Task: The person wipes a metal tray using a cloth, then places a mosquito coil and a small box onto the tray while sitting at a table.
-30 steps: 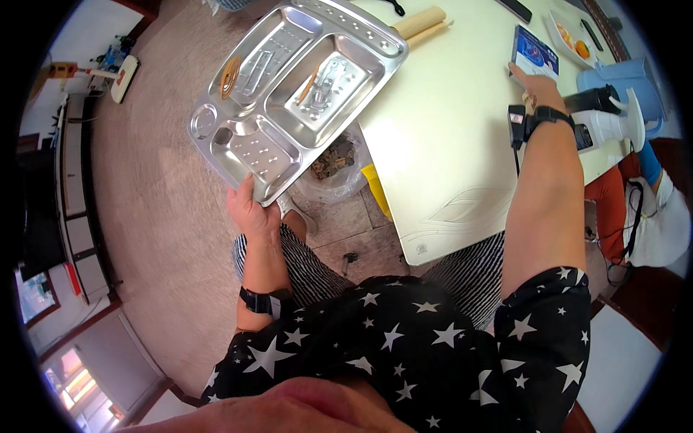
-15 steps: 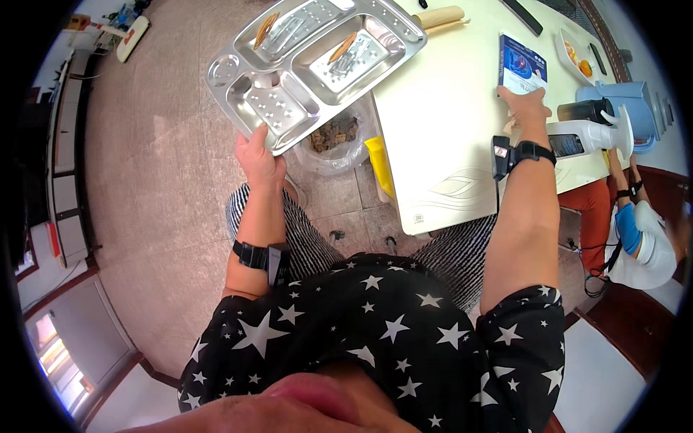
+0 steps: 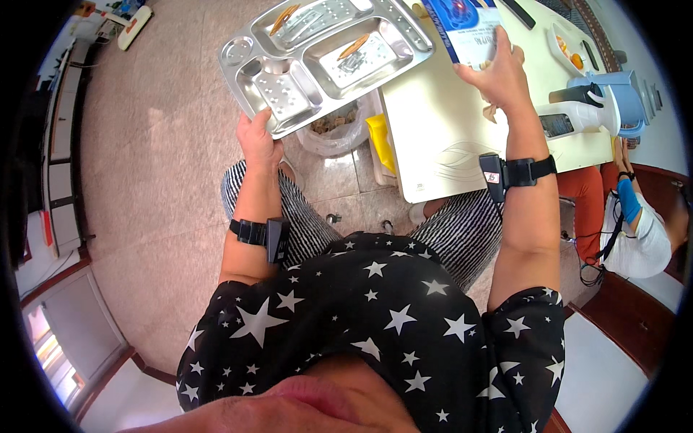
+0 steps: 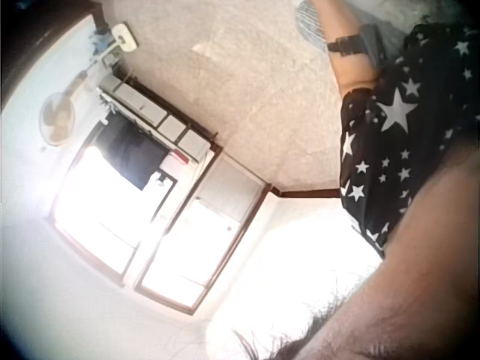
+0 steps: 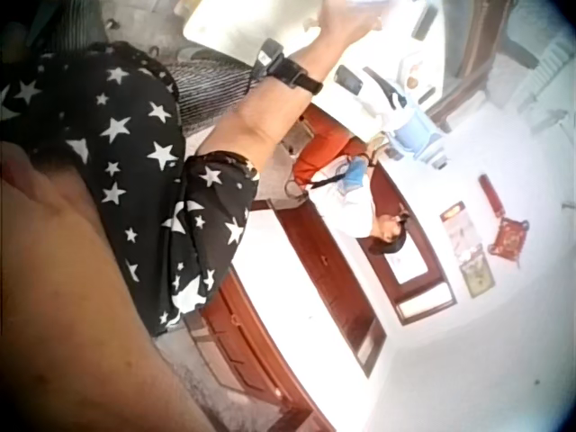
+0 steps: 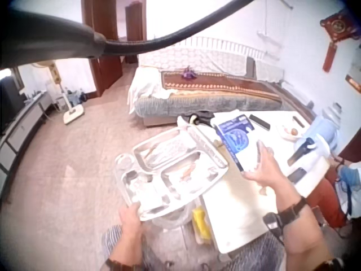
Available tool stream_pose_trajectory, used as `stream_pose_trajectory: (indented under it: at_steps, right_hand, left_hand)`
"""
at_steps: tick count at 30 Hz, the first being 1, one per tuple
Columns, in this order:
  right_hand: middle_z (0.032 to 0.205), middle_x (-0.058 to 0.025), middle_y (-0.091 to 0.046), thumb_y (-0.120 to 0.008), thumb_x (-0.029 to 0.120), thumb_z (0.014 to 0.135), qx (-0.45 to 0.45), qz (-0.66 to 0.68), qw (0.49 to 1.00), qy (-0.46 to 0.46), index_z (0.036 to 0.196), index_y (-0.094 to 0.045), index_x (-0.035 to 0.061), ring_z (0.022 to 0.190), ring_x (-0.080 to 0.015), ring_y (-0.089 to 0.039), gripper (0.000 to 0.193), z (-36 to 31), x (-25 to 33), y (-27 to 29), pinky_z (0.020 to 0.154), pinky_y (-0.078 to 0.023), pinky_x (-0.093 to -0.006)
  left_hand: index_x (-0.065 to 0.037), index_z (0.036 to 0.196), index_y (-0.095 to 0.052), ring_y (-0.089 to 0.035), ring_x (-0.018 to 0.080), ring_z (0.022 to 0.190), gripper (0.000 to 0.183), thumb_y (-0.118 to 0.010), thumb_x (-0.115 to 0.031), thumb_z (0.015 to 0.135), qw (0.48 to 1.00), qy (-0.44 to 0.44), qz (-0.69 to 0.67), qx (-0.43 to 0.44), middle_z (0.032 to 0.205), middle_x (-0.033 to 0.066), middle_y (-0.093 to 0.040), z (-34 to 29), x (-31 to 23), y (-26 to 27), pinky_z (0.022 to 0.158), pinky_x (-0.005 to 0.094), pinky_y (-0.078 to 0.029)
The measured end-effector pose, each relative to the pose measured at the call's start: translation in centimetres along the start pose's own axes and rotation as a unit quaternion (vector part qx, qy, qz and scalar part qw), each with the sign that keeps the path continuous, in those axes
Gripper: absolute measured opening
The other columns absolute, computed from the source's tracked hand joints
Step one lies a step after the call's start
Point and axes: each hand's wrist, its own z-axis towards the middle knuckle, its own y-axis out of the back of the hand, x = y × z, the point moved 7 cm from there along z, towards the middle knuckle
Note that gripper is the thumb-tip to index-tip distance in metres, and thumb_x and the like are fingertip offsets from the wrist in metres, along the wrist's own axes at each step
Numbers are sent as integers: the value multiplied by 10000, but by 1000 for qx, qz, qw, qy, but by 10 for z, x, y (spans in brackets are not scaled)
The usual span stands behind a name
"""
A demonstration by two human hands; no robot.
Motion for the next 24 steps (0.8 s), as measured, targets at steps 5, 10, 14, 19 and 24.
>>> stream_pose_trajectory:
  at_steps: [5, 10, 14, 19, 24]
  right_hand:
    - [1235, -285, -465, -779, 452, 637, 24, 2, 997, 76, 1444, -317, 34, 1081, -390, -568, 1019, 5, 46, 5, 917, -489, -405]
    - [1204, -363, -526, -819, 386, 573, 28, -39, 993, 108, 1339, -469, -21, 1005, -429, -618, 936, 1, 89, 22, 852, -523, -400]
    - [1284, -426, -389, -830, 430, 500, 119, -53, 988, 78, 1437, -296, -14, 1079, -512, -544, 1166, 15, 81, -2, 938, -491, -443]
    - [1252, -409, -419, -840, 421, 528, 149, -78, 982, 81, 1428, -296, -4, 1065, -512, -549, 1134, 13, 93, -10, 932, -496, -455]
    - [1260, -396, -420, -852, 445, 543, 143, -65, 982, 102, 1428, -301, 10, 1116, -503, -523, 1129, 15, 85, -18, 961, -476, -459]
  left_hand:
    - [63, 1192, -528, -653, 245, 942, 350, -502, 66, 843, 1000, 8, -4, 15, 1108, 159, -624, -6, 2, 3, 844, 353, -547]
    - [68, 1183, -533, -657, 239, 937, 341, -513, 67, 843, 999, 29, 27, 34, 1099, 159, -629, -19, -3, 3, 831, 352, -552]
    - [75, 1171, -539, -668, 241, 911, 331, -520, 66, 840, 997, 35, 18, 67, 1082, 163, -644, -20, 5, 5, 814, 346, -558]
    - [88, 1172, -537, -673, 245, 911, 331, -521, 64, 842, 996, 32, 22, 80, 1079, 169, -649, -23, 6, -5, 812, 341, -559]
    - [95, 1161, -540, -672, 249, 922, 322, -523, 58, 841, 998, 29, -4, 64, 1076, 169, -648, -27, 1, -14, 820, 344, -556]
